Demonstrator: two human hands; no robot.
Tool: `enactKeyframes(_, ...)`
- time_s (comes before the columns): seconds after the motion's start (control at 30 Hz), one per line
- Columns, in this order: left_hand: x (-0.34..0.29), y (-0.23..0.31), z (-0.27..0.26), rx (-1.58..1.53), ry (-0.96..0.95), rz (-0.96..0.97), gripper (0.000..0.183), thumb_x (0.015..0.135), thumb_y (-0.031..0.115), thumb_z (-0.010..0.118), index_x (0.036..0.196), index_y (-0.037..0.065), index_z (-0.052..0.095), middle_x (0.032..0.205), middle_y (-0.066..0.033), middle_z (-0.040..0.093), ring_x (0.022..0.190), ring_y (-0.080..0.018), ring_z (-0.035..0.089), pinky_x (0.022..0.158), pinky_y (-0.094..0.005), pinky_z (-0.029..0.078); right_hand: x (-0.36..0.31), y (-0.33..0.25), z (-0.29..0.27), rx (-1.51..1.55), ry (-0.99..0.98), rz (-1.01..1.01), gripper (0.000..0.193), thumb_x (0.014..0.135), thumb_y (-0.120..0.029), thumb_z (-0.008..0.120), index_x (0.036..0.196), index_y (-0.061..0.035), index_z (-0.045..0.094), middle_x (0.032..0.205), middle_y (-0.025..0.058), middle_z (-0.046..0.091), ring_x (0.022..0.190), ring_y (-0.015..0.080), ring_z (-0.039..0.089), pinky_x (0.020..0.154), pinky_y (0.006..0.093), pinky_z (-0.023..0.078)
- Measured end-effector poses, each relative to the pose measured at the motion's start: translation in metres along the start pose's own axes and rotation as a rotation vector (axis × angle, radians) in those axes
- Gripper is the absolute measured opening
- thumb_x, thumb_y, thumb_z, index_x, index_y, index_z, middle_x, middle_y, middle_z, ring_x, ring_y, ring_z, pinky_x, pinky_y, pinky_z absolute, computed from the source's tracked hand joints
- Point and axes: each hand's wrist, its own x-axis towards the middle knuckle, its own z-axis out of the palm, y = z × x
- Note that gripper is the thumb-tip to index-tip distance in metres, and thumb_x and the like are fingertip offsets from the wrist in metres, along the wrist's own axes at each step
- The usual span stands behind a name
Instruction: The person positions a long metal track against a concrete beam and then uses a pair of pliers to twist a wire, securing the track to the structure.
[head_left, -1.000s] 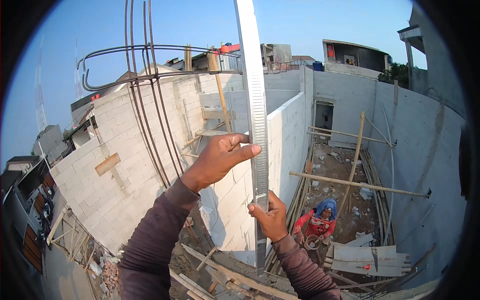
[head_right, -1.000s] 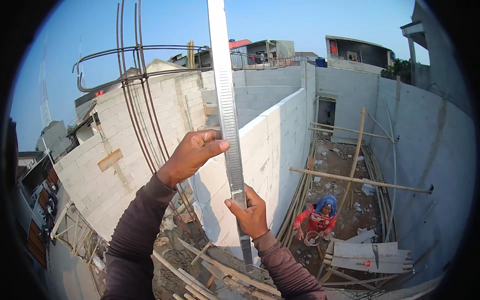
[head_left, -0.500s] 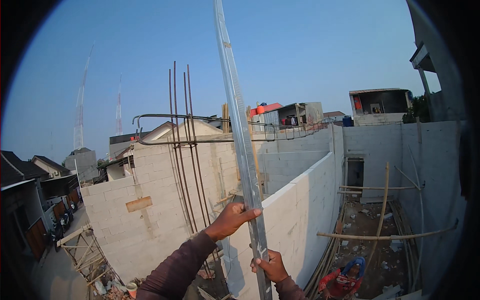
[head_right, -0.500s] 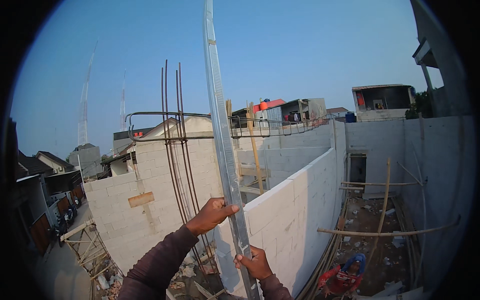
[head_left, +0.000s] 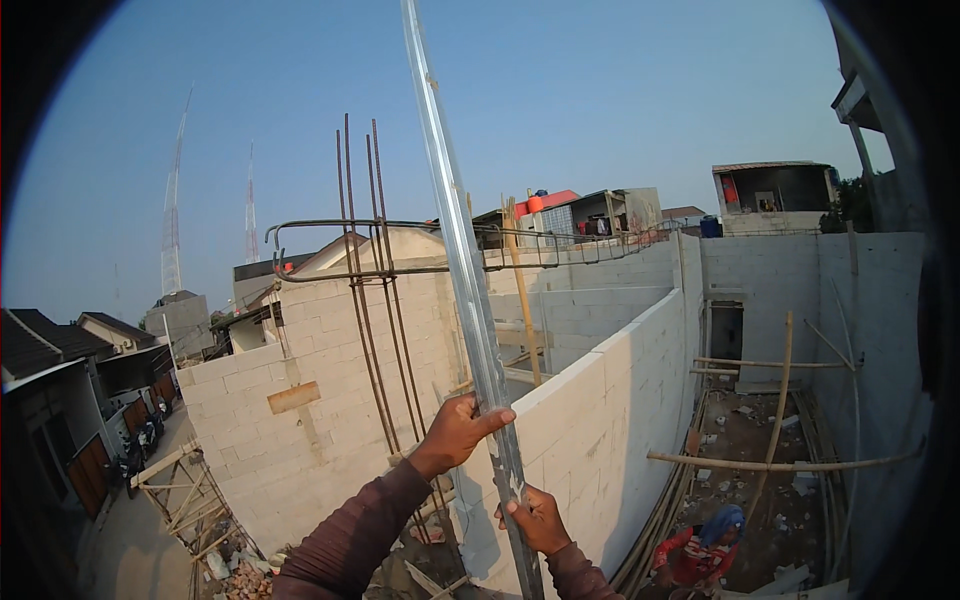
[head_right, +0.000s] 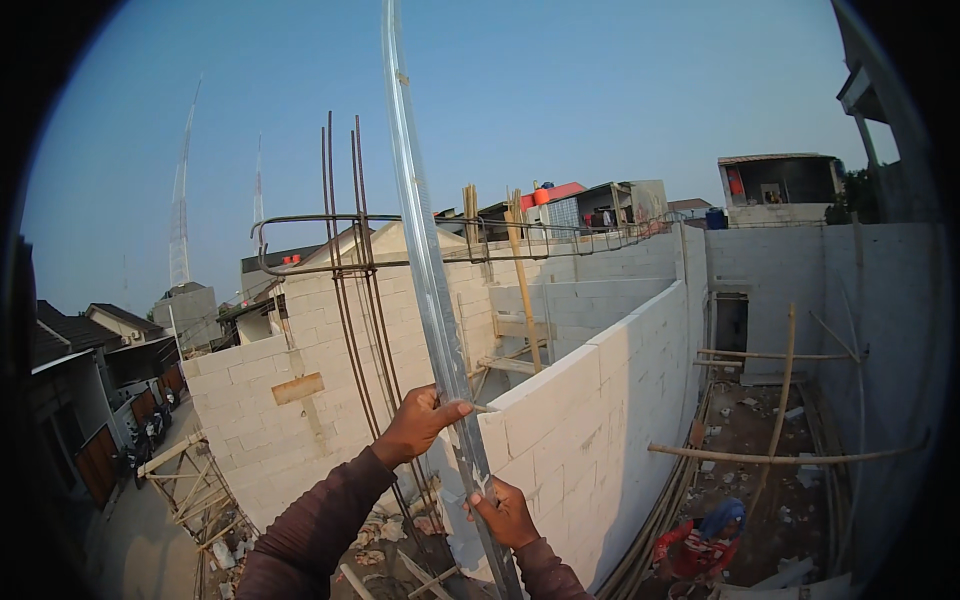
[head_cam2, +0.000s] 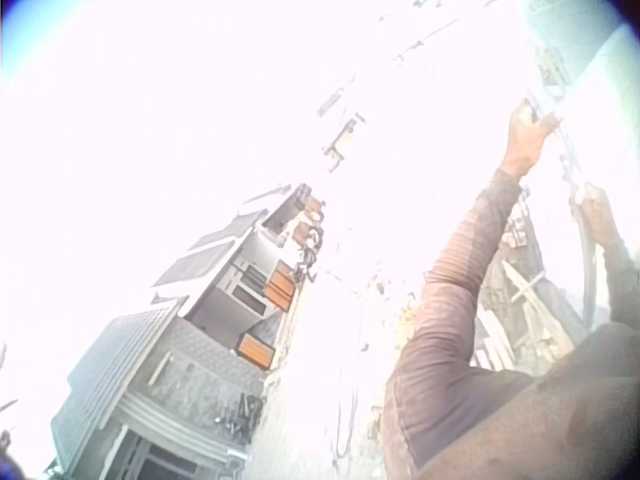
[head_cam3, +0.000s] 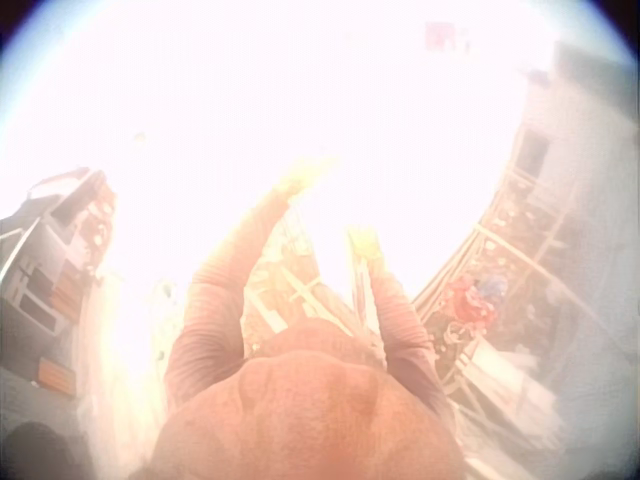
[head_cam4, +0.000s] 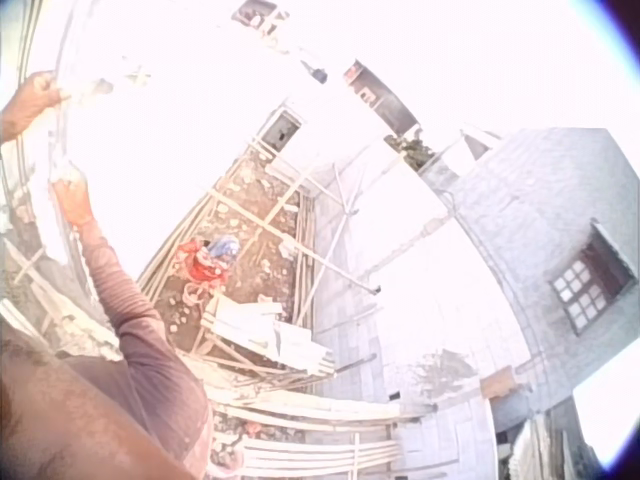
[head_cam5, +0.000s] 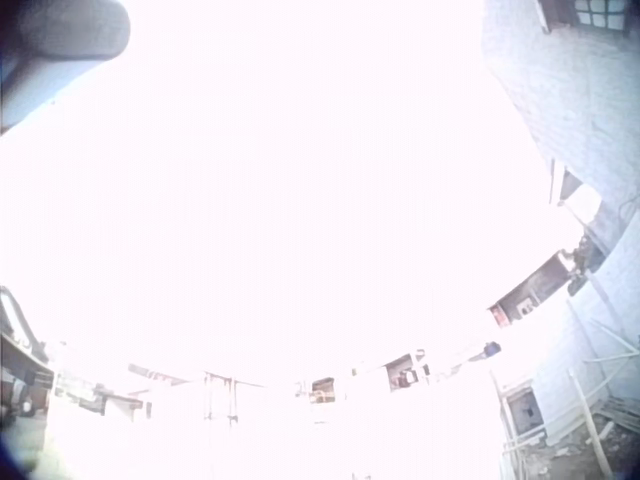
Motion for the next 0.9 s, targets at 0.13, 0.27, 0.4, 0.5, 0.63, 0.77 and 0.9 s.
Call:
enactKeyframes(0.13, -0.004, -0.008, 0.002, -0.105, 0.067, 0.079, 0.04, 0.093, 0.036, 0.063, 0.099, -0.004, 0.064, 0.087, -0.0034, 0.063, 0.08, -0.0093, 0.056, 0.074, -0.0264, 0.047, -0.005, -0.001, 0.016, -0.273, 0.122, -0.044, 0.028, 0.089, -0.022, 0.066, 0.1, 0.0039, 0.058, 0.08, 0.0101, 0.063, 0.067, 0.0175, 0.062, 0.062, 0.0319, 0.049)
enactKeyframes(0.27, -0.005, -0.004, -0.007, 0.007, 0.162, 0.055, 0.037, 0.095, 0.036, 0.06, 0.096, -0.001, 0.064, 0.078, -0.0004, 0.06, 0.073, -0.0066, 0.052, 0.069, -0.0231, 0.044, -0.01, -0.006, 0.041, -0.728, 0.53, -0.322, 0.041, 0.081, -0.016, 0.073, 0.112, 0.0038, 0.054, 0.092, 0.0178, 0.057, 0.081, 0.0309, 0.061, 0.068, 0.0374, 0.048)
enactKeyframes(0.4, -0.012, 0.002, -0.029, -0.138, 0.015, -0.161, 0.037, 0.096, 0.038, 0.058, 0.096, 0.001, 0.064, 0.07, 0.0045, 0.05, 0.064, -0.0027, 0.04, 0.06, -0.0198, 0.035, -0.013, -0.007, 0.046, -0.706, 0.462, -0.299, 0.058, 0.078, -0.012, 0.074, 0.128, 0.002, 0.047, 0.105, 0.0205, 0.053, 0.091, 0.0362, 0.058, 0.073, 0.0404, 0.047)
enactKeyframes(0.5, -0.016, 0.014, -0.022, -0.089, 0.107, -0.062, 0.036, 0.095, 0.038, 0.059, 0.088, 0.003, 0.061, 0.065, 0.0055, 0.046, 0.059, -0.0031, 0.037, 0.055, -0.0213, 0.033, -0.012, -0.013, 0.063, -0.908, 0.603, -0.34, 0.065, 0.078, -0.007, 0.07, 0.136, 0.0011, 0.042, 0.111, 0.0204, 0.051, 0.096, 0.0357, 0.055, 0.077, 0.041, 0.046)
enactKeyframes(0.63, -0.008, 0.0, -0.029, 0.16, 0.211, 0.069, 0.038, 0.089, 0.04, 0.068, 0.079, 0.004, 0.06, 0.06, 0.0072, 0.035, 0.054, -0.0034, 0.029, 0.048, -0.0248, 0.026, -0.014, -0.012, 0.08, -0.946, 0.554, -0.332, 0.068, 0.077, -0.002, 0.067, 0.14, -0.0011, 0.041, 0.116, 0.0203, 0.048, 0.105, 0.036, 0.05, 0.086, 0.0427, 0.043)
enactKeyframes(0.77, -0.015, -0.012, -0.037, 0.039, 0.213, 0.084, 0.036, 0.088, 0.036, 0.069, 0.074, 0.005, 0.057, 0.06, 0.008, 0.035, 0.055, -0.0035, 0.029, 0.047, -0.0249, 0.026, -0.019, -0.007, 0.091, -0.915, 0.514, -0.357, 0.066, 0.078, 0.0, 0.064, 0.141, -0.0036, 0.042, 0.118, 0.0205, 0.048, 0.109, 0.036, 0.047, 0.093, 0.0449, 0.039)
enactKeyframes(0.9, -0.03, -0.004, -0.042, 0.235, 0.186, -0.014, 0.026, 0.092, 0.029, 0.065, 0.088, 0.003, 0.063, 0.073, 0.0058, 0.053, 0.066, -0.0035, 0.044, 0.058, -0.0235, 0.036, -0.023, -0.001, 0.102, -0.923, 0.506, -0.433, 0.063, 0.079, 0.002, 0.063, 0.139, -0.0028, 0.045, 0.118, 0.0213, 0.049, 0.109, 0.036, 0.048, 0.094, 0.0447, 0.039)
